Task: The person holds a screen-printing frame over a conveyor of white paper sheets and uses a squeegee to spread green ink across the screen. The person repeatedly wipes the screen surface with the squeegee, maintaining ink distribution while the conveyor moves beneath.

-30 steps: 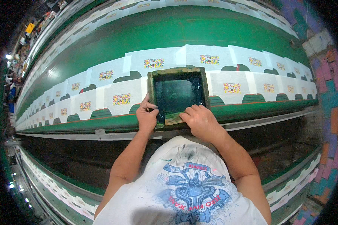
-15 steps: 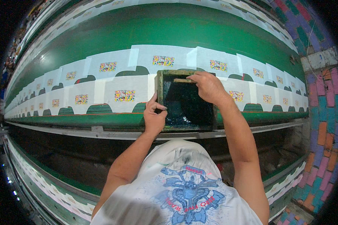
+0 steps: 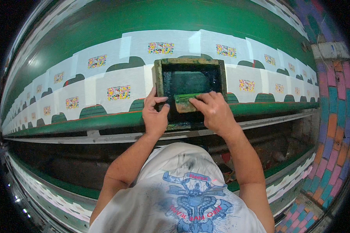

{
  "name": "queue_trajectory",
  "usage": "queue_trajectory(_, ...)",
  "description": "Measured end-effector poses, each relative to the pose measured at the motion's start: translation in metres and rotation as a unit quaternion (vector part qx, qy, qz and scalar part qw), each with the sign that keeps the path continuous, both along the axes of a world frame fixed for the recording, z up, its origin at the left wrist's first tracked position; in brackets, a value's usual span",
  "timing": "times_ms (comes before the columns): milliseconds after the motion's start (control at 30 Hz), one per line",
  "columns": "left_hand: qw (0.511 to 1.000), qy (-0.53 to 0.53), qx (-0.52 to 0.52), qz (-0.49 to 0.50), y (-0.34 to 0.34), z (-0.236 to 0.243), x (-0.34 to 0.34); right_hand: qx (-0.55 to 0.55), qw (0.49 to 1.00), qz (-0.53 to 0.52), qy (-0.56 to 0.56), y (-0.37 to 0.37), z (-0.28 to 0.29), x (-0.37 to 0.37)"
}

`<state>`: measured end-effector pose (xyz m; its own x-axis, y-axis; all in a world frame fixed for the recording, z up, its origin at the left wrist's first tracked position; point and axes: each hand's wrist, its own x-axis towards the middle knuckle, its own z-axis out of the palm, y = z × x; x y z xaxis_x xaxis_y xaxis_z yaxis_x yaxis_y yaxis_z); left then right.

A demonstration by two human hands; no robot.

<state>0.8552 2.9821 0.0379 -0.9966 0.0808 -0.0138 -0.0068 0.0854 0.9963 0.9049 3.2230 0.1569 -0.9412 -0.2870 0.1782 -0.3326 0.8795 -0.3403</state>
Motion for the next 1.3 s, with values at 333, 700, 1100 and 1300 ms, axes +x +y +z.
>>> queue_trajectory(333, 0.997, 0.049, -0.065, -0.016, 0.005, 0.014, -0.004, -0.03, 0.999, -0.012, -0.04, -0.01, 0.011, 0.044)
queue_trajectory(700, 0.994, 0.104, -0.02, -0.017, 0.049, 0.04, 0.005, -0.174, 0.977, -0.074, 0.099, 0.073, -0.02, 0.082)
queue_trajectory(1100, 0.997, 0.067, 0.019, -0.024, 0.232, 0.007, 0.057, -0.201, 0.969, -0.102, 0.099, 0.24, -0.023, 0.143)
queue_trajectory(1300, 1.0, 0.0, 0.018, -0.013, 0.253, 0.008, 0.064, -0.249, 0.963, -0.056, 0.09, 0.285, -0.032, 0.153)
